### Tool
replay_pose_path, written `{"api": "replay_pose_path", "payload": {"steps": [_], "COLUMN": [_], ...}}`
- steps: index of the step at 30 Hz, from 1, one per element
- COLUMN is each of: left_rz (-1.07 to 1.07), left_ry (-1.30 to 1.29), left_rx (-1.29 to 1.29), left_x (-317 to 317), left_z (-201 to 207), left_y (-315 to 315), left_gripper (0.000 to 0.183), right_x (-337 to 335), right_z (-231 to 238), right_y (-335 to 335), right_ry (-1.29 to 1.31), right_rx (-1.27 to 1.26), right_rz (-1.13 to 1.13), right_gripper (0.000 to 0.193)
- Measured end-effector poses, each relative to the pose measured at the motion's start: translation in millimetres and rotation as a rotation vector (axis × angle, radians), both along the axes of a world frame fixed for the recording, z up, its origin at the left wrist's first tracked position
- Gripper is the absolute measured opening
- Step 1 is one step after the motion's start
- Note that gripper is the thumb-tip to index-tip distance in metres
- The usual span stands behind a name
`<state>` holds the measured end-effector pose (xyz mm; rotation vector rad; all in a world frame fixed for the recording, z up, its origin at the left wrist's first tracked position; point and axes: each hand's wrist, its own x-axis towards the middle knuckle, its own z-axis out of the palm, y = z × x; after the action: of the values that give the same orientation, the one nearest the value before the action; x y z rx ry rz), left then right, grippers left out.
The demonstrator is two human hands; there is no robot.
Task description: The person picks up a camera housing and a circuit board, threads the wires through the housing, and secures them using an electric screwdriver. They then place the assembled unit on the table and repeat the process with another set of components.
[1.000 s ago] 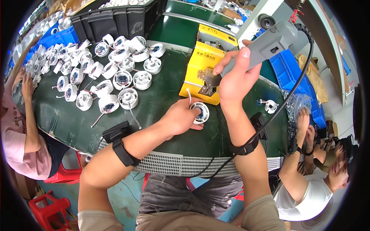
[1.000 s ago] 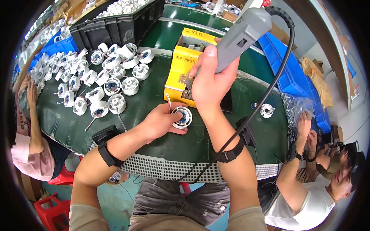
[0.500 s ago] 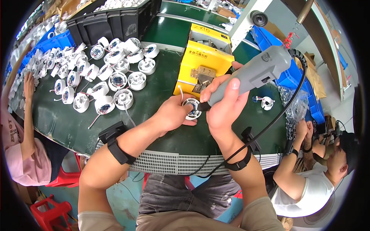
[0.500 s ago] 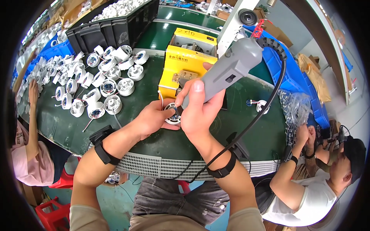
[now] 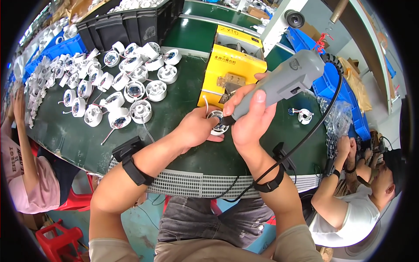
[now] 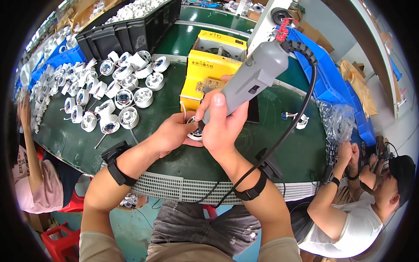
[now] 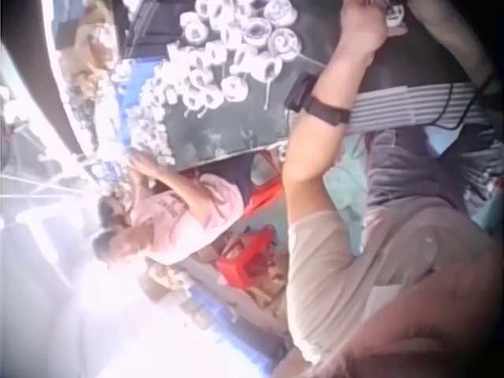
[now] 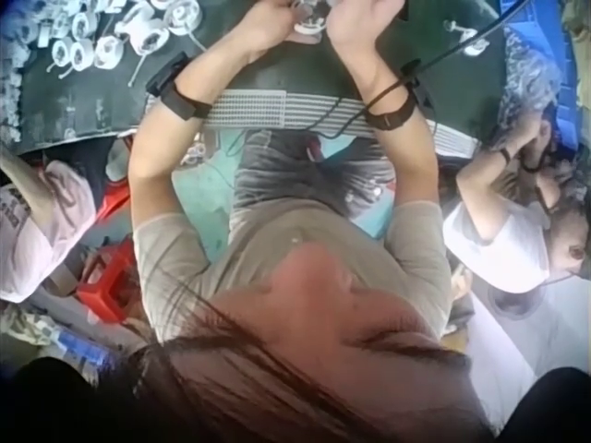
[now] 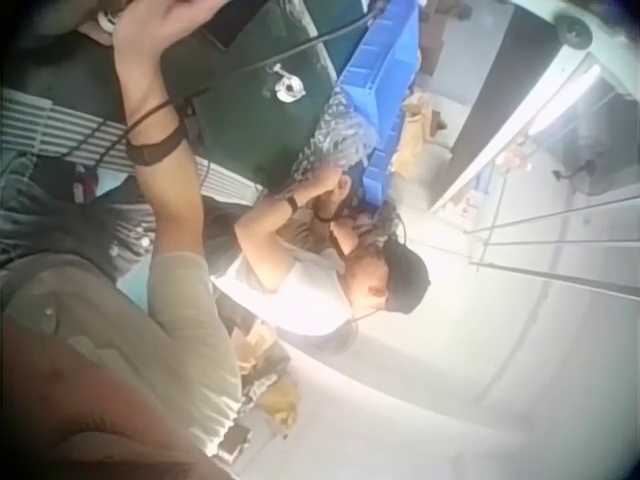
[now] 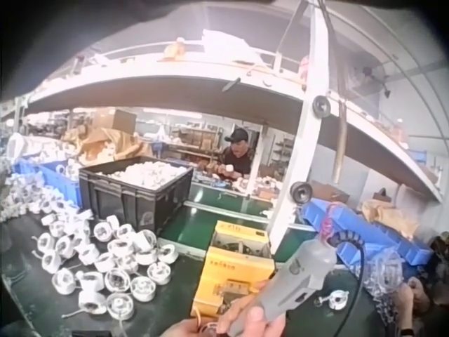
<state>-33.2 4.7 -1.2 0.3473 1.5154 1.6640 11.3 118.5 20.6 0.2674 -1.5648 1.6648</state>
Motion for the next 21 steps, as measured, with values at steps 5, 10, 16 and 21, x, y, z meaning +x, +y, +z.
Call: {"api": "replay_pose_path", "payload": {"steps": [5, 10, 16, 21], "left_rz": [-0.013, -0.048, 0.465, 0.865], "left_ry": [0.04, 0.123, 1.328, 1.416], "left_rx": [0.008, -0.034, -0.778, -0.77], "left_x": [1, -10, -55, -57], "left_z": [3, -8, 15, 43], "left_y": [4, -8, -74, -87], "left_gripper": [0.028, 0.028, 0.042, 0.063], "right_x": [1, 1, 48, 87], "right_z": [-4, -13, 20, -16], "right_y": [8, -2, 102, 232], "right_ry": [0.054, -0.006, -0.365, -0.985], "right_rx": [0.096, 0.02, 0.441, 1.063], "right_rz": [0.085, 0.074, -0.389, -1.139], "right_gripper": [0.042, 0.046, 0.044, 0.06]}}
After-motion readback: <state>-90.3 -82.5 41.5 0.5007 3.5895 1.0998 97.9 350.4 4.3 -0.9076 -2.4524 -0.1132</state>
